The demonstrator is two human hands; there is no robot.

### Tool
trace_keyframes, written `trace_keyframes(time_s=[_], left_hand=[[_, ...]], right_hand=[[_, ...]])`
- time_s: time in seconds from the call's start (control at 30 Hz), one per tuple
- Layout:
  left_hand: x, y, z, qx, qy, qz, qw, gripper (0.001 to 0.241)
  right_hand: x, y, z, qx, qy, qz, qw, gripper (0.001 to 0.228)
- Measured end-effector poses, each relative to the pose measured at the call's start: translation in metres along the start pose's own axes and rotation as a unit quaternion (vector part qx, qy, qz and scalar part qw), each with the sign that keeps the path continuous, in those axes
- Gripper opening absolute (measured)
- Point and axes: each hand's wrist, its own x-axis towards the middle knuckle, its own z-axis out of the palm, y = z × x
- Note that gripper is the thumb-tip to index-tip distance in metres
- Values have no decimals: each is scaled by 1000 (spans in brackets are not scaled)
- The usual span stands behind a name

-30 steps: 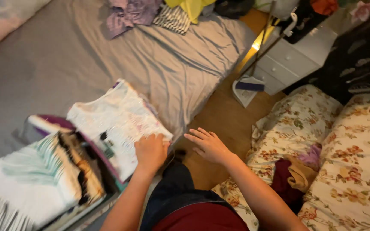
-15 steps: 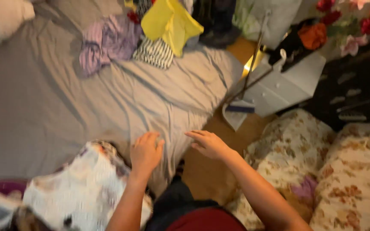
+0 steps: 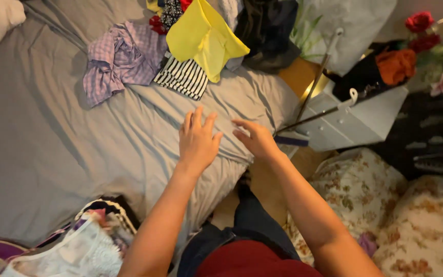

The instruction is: The person folds several pieces of clothing on a bed, including a dark blue top, a striped top, a yellow top, a black top, and a grey top. They fold each item neatly and stack them on the bed.

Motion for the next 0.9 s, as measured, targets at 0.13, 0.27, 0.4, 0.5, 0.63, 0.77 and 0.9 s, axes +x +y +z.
trace_keyframes(time_s=[0.13,0.27,0.4,0.5,0.63,0.77,0.9], left_hand=[[49,2,22,7,22,-20,1000,59],[94,3,54,8,30,-71,997,59],[155,6,92,7,6,-143,990,61],[198,6,115,38,31,-128,991,63],[238,15,134,34,32,-146,988,61],[255,12,153,46,1,-158,986,60],[256,9,174,48,-64,-180,980,57]], right_hand=[[66,66,-8,33,25,-35,999,34],[147,118,-26,156,56,61,984,33],[250,140,-44,126,67,114,983,32],[304,155,-45,125,81,96,984,30],[357,251,-29,190,245,158,937,37],[356,369,-26,88,406,340,844,66],[350,436,-28,146,356,302,873,76]])
